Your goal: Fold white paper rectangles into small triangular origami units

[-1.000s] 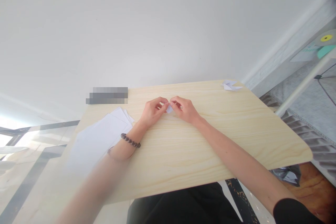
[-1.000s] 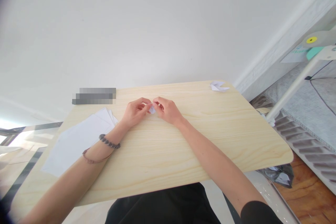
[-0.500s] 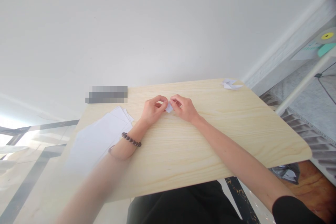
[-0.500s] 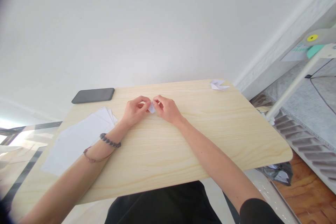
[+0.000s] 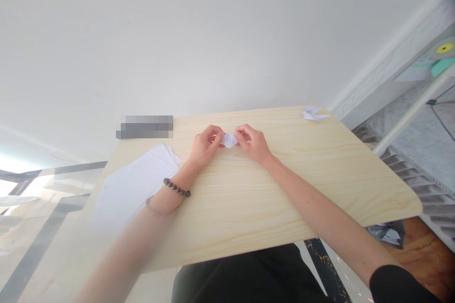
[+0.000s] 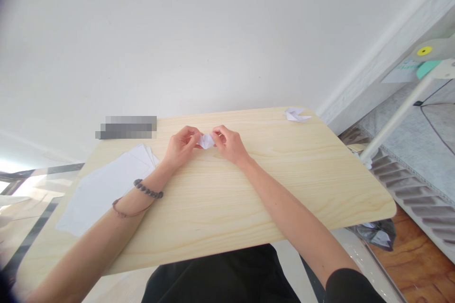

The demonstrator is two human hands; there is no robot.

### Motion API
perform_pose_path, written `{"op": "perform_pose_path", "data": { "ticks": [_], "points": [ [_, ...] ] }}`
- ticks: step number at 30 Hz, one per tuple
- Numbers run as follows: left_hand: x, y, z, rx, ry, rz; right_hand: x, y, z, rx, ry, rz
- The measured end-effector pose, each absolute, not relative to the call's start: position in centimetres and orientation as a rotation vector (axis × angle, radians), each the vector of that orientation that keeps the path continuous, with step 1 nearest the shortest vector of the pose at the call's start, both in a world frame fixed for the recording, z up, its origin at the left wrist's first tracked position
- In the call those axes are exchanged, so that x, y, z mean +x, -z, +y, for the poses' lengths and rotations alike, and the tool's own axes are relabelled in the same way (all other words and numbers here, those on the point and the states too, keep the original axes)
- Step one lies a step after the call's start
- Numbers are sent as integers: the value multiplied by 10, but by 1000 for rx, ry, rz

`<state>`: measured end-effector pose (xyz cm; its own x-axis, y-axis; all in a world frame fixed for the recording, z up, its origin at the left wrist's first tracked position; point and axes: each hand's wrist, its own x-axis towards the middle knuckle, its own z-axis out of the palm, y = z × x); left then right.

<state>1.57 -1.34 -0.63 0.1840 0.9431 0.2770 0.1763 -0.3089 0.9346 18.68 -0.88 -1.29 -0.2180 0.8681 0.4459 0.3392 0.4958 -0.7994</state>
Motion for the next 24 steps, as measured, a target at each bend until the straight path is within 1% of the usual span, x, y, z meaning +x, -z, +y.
{"op": "perform_pose_path", "data": {
  "ticks": [9,17,24],
  "points": [
    [14,4,-10,1491,-1257,948,189,14,-6,-978,-856,-1558],
    [7,6,-11,1899,-1044,1056,191,15,-5,-1028,-698,-1661],
    [10,7,-12,1953,-1049,1000,190,14,-6,-1017,-678,-1688]
  ]
}}
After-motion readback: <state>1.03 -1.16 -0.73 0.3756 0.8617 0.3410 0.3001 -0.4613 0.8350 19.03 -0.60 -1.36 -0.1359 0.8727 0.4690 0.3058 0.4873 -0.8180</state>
